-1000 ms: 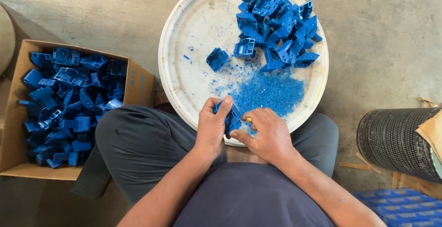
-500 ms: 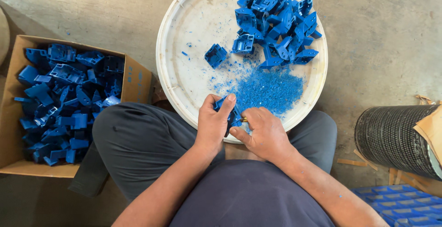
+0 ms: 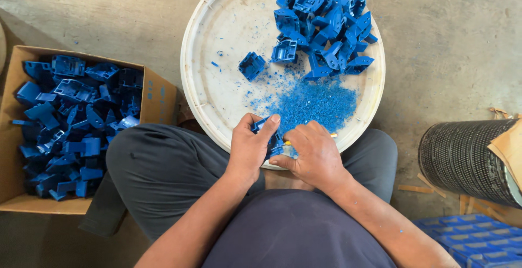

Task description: The person trims excess material from small blue plastic parts using a handheld blade while seated on the floor, placing the trimmed parts into a cardboard box.

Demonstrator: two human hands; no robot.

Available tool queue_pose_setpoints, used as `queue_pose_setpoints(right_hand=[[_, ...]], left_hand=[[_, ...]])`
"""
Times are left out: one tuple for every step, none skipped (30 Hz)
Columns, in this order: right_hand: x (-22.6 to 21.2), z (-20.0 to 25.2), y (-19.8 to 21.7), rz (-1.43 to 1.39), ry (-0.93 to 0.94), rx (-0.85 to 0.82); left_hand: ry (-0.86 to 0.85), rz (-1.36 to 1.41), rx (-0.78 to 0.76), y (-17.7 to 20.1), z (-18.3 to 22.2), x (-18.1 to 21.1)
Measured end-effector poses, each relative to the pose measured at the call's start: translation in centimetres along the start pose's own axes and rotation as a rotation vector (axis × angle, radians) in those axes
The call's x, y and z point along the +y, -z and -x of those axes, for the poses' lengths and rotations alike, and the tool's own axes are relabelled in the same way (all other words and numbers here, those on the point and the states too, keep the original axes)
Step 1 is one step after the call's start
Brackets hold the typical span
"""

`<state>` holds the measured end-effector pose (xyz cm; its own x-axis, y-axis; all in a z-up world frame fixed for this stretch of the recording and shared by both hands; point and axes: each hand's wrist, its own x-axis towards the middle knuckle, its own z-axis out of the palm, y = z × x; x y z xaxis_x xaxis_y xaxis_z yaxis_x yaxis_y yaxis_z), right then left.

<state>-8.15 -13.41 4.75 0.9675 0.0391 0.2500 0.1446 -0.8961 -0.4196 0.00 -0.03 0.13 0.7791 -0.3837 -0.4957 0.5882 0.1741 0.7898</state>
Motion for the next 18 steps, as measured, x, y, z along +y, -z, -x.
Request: queue_pose_setpoints(right_hand=[[-0.1, 0.0, 0.1, -0.005, 0.001, -0.008], [-0.1, 0.0, 0.2, -0.012, 0.003, -0.016], [-0.1, 0.0, 0.3, -0.009, 0.007, -0.028], [-0.1, 0.0, 0.3, -0.007, 0.011, -0.039], [0.1, 0.0, 0.2, -0.005, 0.015, -0.049], [0.3, 0.2, 0.0, -0.017, 0.029, -0.052], [0.6, 0.5, -0.3, -0.028, 0.043, -0.055], [1.2, 0.7, -0.6, -0.026, 0.052, -0.046], [1.6, 1.2, -1.1, -0.061, 0.078, -0.023], [2.0, 1.7, -1.5, -0.064, 0.103, 0.018], [2.3, 2.3, -2.0, -0.066, 0.13, 0.057], [2.3, 2.6, -3.1, 0.235, 0.067, -0.143], [2.7, 3.7, -3.1, -0.042, 0.161, 0.091], [2.6, 4.7, -3.8, -0.04, 0.122, 0.133], [3.3, 4.9, -4.7, 0.002, 0.153, 0.122], [3.8, 5.1, -5.7, 0.043, 0.161, 0.077], [5.0, 5.1, -6.4, 0.082, 0.165, 0.03], [5.6, 5.3, -6.9, 0.077, 0.139, 0.013]], left_hand=[[0.007, -0.018, -0.006, 0.0, 0.0, 0.0], [0.014, -0.037, -0.011, 0.1, 0.0, 0.0], [0.021, -0.032, -0.02, 0.0, 0.0, 0.0], [0.027, -0.028, -0.03, 0.0, 0.0, 0.0], [0.033, -0.023, -0.04, 0.0, -0.1, -0.1], [0.054, -0.034, -0.033, 0.1, 0.0, -0.3], [0.074, -0.044, -0.025, 0.3, 0.0, -0.4], [0.089, -0.057, -0.036, 0.1, -0.5, -0.5], [0.159, -0.063, -0.005, 0.2, -0.3, -0.6], [0.212, -0.07, -0.006, 0.1, -0.4, -0.4], [0.174, -0.047, -0.019, 0.4, 0.3, -0.2], [0.129, -0.021, -0.062, 0.1, 0.3, 0.1], [0.339, 0.034, 0.028, 0.1, 0.4, 0.6], [0.337, 0.04, 0.0, -0.8, -0.3, 1.0], [0.331, 0.047, -0.034, -1.9, -1.2, 1.3], [0.33, 0.045, -0.043, -2.6, -1.9, 1.5], [0.326, 0.037, -0.061, -3.5, -2.9, 1.6], [0.324, 0.03, -0.057, -3.6, -2.9, 1.4]])
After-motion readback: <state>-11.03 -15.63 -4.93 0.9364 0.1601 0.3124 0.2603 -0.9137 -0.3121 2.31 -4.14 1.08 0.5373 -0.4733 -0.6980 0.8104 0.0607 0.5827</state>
